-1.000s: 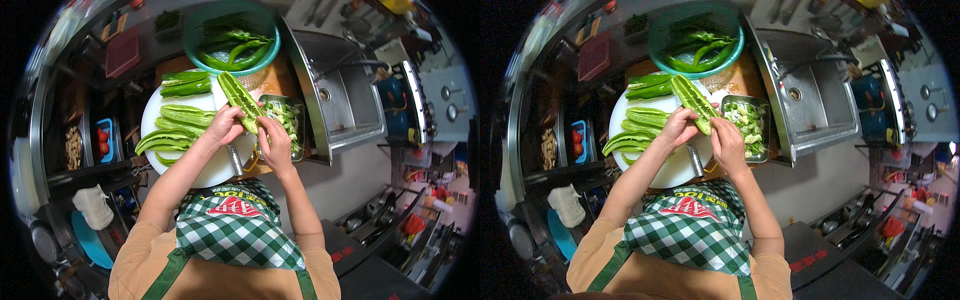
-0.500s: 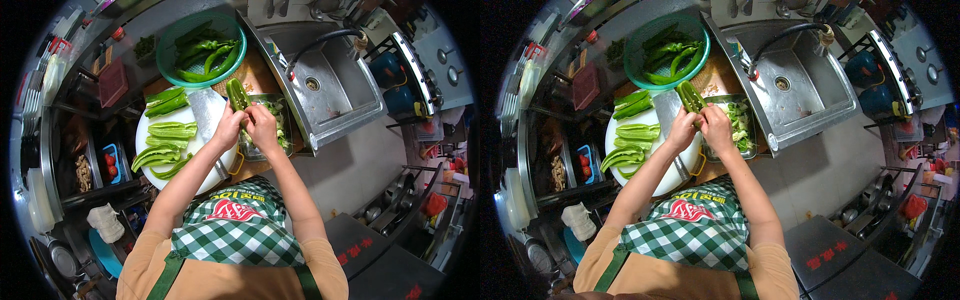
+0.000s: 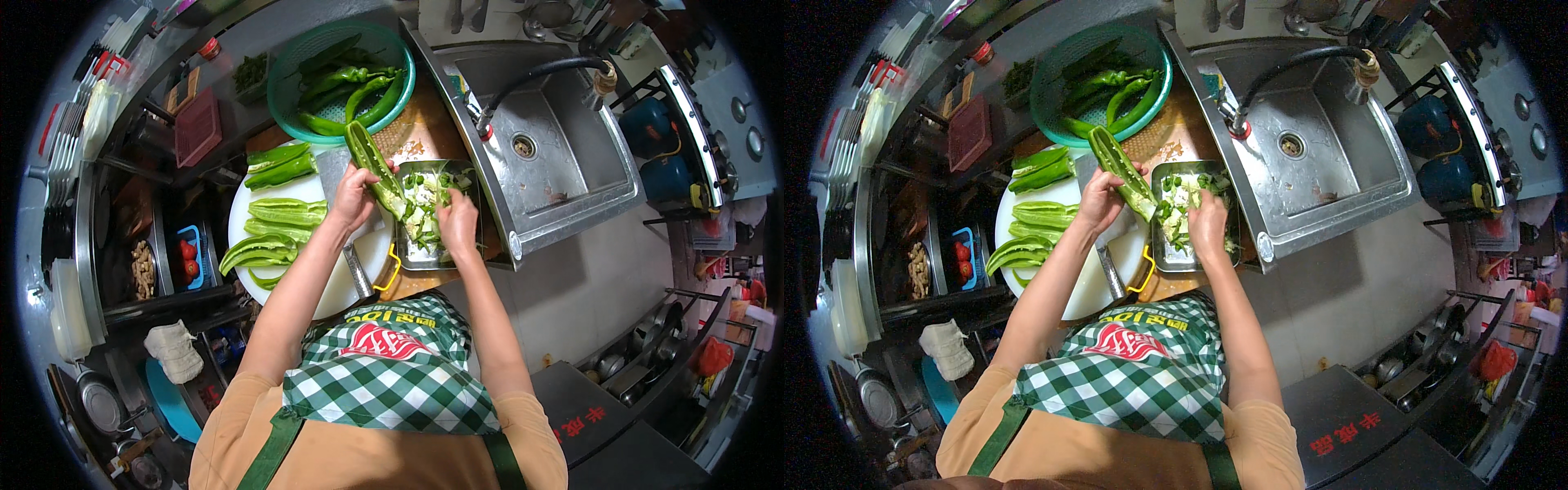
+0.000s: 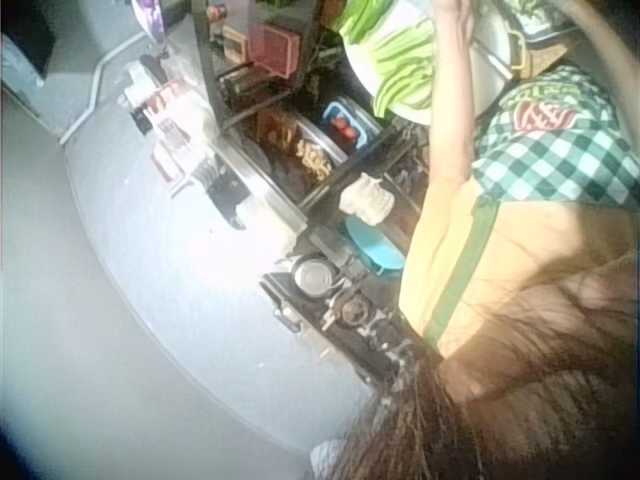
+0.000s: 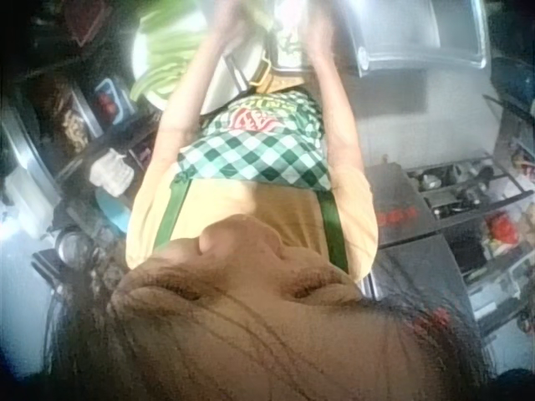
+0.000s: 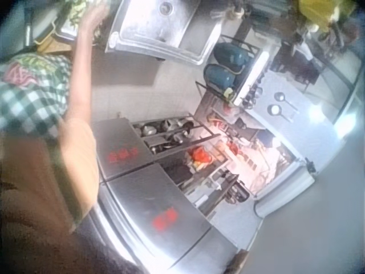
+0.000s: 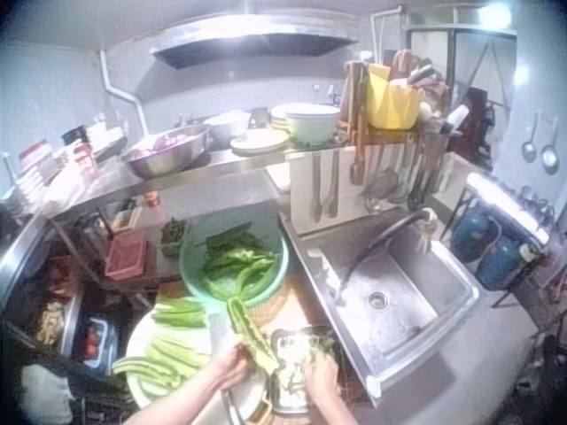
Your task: The person removes seeds and membranes from green peppers by hand, placing the scraps into a metal tray. They then use a cleaver to slice the peppers into thin strips on a white cutting board and transfer the strips into a pink basket.
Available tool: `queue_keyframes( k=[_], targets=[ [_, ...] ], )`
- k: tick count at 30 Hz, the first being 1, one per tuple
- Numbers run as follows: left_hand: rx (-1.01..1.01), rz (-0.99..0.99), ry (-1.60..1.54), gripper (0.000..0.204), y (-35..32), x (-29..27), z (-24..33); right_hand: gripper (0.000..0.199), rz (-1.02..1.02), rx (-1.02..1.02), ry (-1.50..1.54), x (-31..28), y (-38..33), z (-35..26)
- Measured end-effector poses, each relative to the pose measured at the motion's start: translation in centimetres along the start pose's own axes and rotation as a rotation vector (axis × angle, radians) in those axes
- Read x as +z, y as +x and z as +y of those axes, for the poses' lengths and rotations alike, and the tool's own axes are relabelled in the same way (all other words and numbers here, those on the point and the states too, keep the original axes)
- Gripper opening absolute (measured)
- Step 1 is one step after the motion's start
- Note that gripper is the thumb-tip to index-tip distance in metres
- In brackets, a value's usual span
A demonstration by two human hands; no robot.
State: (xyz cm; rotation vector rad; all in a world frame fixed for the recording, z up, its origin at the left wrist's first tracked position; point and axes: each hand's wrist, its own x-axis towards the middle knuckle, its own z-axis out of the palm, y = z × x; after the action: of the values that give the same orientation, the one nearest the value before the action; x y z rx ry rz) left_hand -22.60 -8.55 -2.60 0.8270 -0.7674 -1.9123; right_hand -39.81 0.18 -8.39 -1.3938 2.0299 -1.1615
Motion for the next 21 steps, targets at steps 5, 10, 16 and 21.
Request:
queue_keyframes(
  k=[5,10,16,21],
  targets=[
    [0.107,-0.106,0.287,0.036,0.2,0.1,-0.5,0.027,-0.154,-0.067,0.259,-0.8,-0.4,-6.1],
    [0.075,-0.173,0.404,0.050,-0.5,2.2,-0.5,0.027,-0.300,0.099,0.232,0.9,0.6,-5.6],
    [0.004,-0.194,0.253,0.048,-0.8,3.1,-0.9,0.023,-0.500,0.545,0.764,0.2,1.7,-4.6],
    [0.004,-0.194,0.319,0.046,-0.7,3.4,-1.7,0.014,-0.332,0.402,0.442,2.0,0.8,-2.8]
  ],
)
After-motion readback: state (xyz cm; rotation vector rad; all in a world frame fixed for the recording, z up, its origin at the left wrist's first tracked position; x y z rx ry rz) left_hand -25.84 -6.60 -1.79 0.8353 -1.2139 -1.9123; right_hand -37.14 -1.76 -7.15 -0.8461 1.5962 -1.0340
